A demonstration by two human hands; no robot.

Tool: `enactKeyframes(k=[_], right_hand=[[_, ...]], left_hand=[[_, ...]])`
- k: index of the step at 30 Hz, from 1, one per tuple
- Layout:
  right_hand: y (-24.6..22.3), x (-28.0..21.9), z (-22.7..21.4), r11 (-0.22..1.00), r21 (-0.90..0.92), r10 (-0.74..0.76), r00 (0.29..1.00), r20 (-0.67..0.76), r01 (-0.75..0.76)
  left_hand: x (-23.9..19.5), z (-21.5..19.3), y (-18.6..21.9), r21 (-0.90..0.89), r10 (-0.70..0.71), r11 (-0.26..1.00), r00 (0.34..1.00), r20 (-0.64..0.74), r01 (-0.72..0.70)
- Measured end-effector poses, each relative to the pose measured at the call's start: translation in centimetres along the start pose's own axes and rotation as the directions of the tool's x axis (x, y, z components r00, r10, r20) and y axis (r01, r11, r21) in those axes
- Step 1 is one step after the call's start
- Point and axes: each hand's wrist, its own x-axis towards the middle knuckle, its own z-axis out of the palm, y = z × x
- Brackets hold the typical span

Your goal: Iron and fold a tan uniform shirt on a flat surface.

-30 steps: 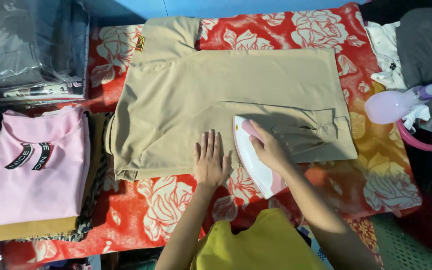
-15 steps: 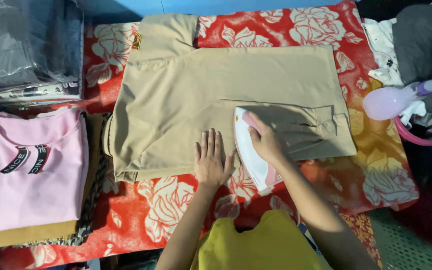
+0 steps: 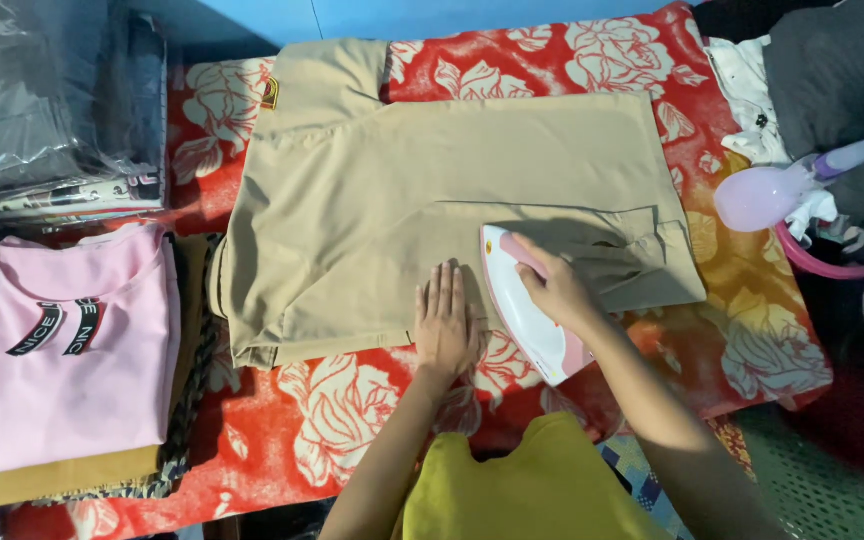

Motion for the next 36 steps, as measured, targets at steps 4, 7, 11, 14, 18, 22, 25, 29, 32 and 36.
enactKeyframes(k=[4,7,11,14,18,22,25,29,32,36], right_hand=[[-2.9,-3.6,-4.6,0.999,-0.042,0.03,0.993,0.114,-0.025],[0.6,-2.3,-6.0,0.986,-0.163,0.064,0.958,0.279,-0.019],[3.6,-1.2,-7.4,0.977,-0.087,-0.165,0.951,0.261,0.193],[-5.4,-2.5,-11.5,0.959,-0.103,-0.215,0.916,0.338,0.264],[7.6,-4.1,-9.9,0.928,-0.214,-0.235,0.927,0.292,0.303],[15.4,-5.2,-8.0,0.669,-0.69,-0.105,0.953,0.283,0.278],[15.6,-5.5,-7.9,0.607,-0.761,-0.041,0.965,0.258,0.23],[12.4,-5.3,-8.1,0.626,-0.759,0.012,0.97,0.242,0.181],[12.9,-5.3,-7.6,0.655,-0.733,0.034,0.962,0.272,0.184],[12.0,-5.2,-6.5,0.634,-0.754,0.064,0.96,0.274,0.173]], left_hand=[[0.2,-0.1,1.1,-0.06,0.016,0.998,0.996,0.085,-0.011],[0.1,-0.3,1.3,-0.045,0.012,0.999,0.989,0.145,-0.005],[0.3,-0.9,1.5,-0.052,-0.002,0.999,0.981,0.194,0.012],[0.2,-0.5,1.3,-0.069,-0.005,0.997,0.982,0.187,0.018],[0.1,-0.7,1.4,-0.072,-0.009,0.997,0.984,0.179,0.022],[0.2,-0.8,1.4,-0.055,-0.005,0.998,0.985,0.174,0.014],[0.2,-0.5,1.4,-0.043,0.001,0.999,0.986,0.168,0.007],[0.1,-0.2,1.4,-0.033,0.002,0.999,0.989,0.149,0.003],[0.2,-0.5,1.4,-0.044,-0.001,0.999,0.992,0.128,0.007],[0.2,-0.5,1.5,-0.071,0.008,0.997,0.995,0.095,-0.002]])
